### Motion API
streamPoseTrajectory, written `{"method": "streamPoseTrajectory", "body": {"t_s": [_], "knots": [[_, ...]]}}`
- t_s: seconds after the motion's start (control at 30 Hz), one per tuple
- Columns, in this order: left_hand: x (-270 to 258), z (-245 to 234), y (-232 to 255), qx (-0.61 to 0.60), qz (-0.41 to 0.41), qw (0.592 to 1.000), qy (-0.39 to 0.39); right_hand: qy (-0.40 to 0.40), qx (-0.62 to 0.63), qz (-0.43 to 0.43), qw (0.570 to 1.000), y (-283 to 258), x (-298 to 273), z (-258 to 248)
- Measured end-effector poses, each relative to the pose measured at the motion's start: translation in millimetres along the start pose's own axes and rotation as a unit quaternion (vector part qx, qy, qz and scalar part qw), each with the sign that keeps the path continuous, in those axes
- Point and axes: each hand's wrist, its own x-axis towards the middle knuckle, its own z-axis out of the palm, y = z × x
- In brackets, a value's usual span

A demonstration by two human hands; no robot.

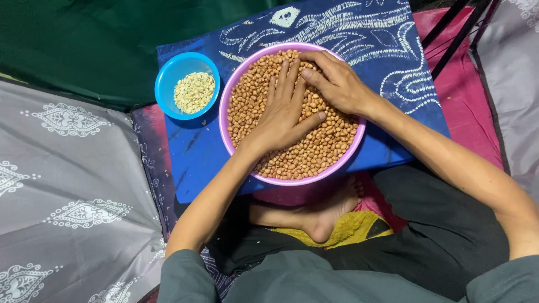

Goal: Manually sorting nuts by picking out specific ones from a large pink bowl and placing them into a smaller blue bowl.

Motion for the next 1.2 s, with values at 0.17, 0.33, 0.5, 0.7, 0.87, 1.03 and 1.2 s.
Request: {"method": "streamPoseTrajectory", "body": {"t_s": [0.17,0.33,0.5,0.7,0.87,1.03,1.2], "knots": [[-8.5,-13.1,4.8,-0.001,0.024,0.999,0.02,0.009,-0.012,-0.028,0.999,5.9,1.2,0.1],[-24.9,-50.0,6.7,-0.028,0.034,0.996,0.081,0.006,-0.008,-0.026,1.0,10.5,1.5,-0.7],[-37.7,-76.9,-19.3,0.073,-0.014,0.968,0.24,0.017,0.005,-0.033,0.999,2.3,1.1,-3.7],[-34.0,-69.5,-29.1,0.161,0.008,0.962,0.221,0.011,-0.007,-0.031,0.999,5.5,1.4,-2.0],[-32.9,-60.9,-33.5,0.226,0.003,0.947,0.226,0.013,-0.001,-0.029,0.999,5.5,1.3,-1.8],[-31.8,-52.9,-33.6,0.242,-0.009,0.939,0.243,0.017,0.0,-0.034,0.999,6.2,0.5,-1.6],[-28.5,-48.9,-36.6,0.268,-0.004,0.931,0.248,0.015,-0.007,-0.018,1.0,4.2,0.1,-1.5]]}}
